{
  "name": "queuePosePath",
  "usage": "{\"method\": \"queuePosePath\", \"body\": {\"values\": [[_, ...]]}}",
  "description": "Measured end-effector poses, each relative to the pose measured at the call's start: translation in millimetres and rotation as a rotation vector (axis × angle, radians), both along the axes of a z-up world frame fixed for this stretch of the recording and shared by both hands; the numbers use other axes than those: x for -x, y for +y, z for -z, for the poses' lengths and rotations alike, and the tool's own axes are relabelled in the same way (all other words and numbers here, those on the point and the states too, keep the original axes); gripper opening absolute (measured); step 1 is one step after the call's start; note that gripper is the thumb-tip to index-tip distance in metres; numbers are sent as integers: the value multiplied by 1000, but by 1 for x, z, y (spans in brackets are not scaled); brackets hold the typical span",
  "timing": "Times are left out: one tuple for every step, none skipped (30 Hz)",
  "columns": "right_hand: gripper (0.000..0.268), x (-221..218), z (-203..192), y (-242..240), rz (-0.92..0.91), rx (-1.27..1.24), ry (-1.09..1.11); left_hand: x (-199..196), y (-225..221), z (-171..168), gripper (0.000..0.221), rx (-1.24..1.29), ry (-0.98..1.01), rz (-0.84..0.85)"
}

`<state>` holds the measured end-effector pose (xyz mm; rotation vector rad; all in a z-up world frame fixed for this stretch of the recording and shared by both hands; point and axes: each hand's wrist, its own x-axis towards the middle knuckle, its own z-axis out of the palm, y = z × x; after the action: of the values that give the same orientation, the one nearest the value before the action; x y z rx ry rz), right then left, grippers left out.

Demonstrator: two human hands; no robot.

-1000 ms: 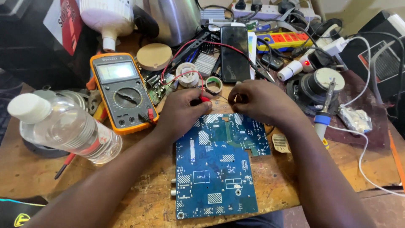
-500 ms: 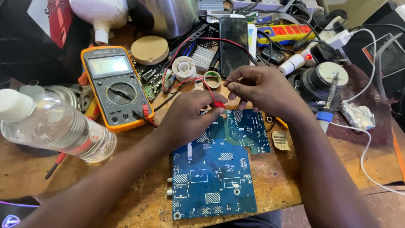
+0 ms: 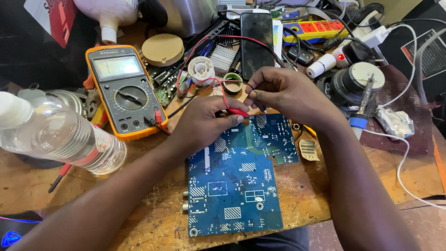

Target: Testing various components and circuits on a motherboard using a digital multimeter to diagnose issues.

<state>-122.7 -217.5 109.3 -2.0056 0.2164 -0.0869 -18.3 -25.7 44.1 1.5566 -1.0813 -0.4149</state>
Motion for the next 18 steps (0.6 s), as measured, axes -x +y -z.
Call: {"method": "queuePosePath", "body": {"values": [[17, 2, -1, 0, 0, 0, 0, 0, 1, -1, 19, 0, 0, 0], [16, 3, -2, 1, 0, 11, 15, 0, 2, -1, 19, -12, 39, 1], [17, 3, -3, 1, -1, 26, 27, -1, 2, -2, 20, -19, 74, 0], [17, 2, -3, -1, -3, 30, 22, -2, 1, -4, 20, -15, 70, -2], [17, 2, -2, -1, -9, 27, 34, -1, 1, -4, 20, -26, 73, -3], [18, 2, -1, -1, -16, 24, 45, 0, 1, -4, 21, -37, 76, -4], [18, 1, -1, -2, -17, 24, 45, -1, 0, -3, 21, -38, 76, -5], [21, 0, -1, -2, -26, 9, 61, -2, -1, -2, 20, -33, 89, 3], [23, 0, -1, -2, -33, -6, 77, -3, -2, -1, 20, -28, 102, 12], [23, 0, -1, -1, -32, -7, 77, -3, -2, 0, 20, -28, 102, 13], [26, 0, -2, 0, -37, -7, 95, -2, -2, 0, 19, -35, 102, 14], [29, 0, -2, 1, -41, -7, 113, -2, -2, 1, 19, -42, 101, 15], [29, 1, -2, 1, -39, -7, 112, -2, -2, 0, 19, -42, 100, 17], [31, 2, -3, 1, -38, -18, 132, -2, -2, 0, 19, -54, 95, 15], [32, 3, -3, 1, -37, -28, 153, -2, -2, 0, 20, -65, 90, 13], [32, 3, -2, -1, -34, -28, 152, -2, -2, -2, 20, -65, 89, 16], [35, 2, -1, -3, -49, -36, 164, -1, -2, -3, 20, -73, 86, 11], [39, 1, 0, -4, -63, -43, 176, 0, -1, -5, 20, -82, 83, 6]]}}
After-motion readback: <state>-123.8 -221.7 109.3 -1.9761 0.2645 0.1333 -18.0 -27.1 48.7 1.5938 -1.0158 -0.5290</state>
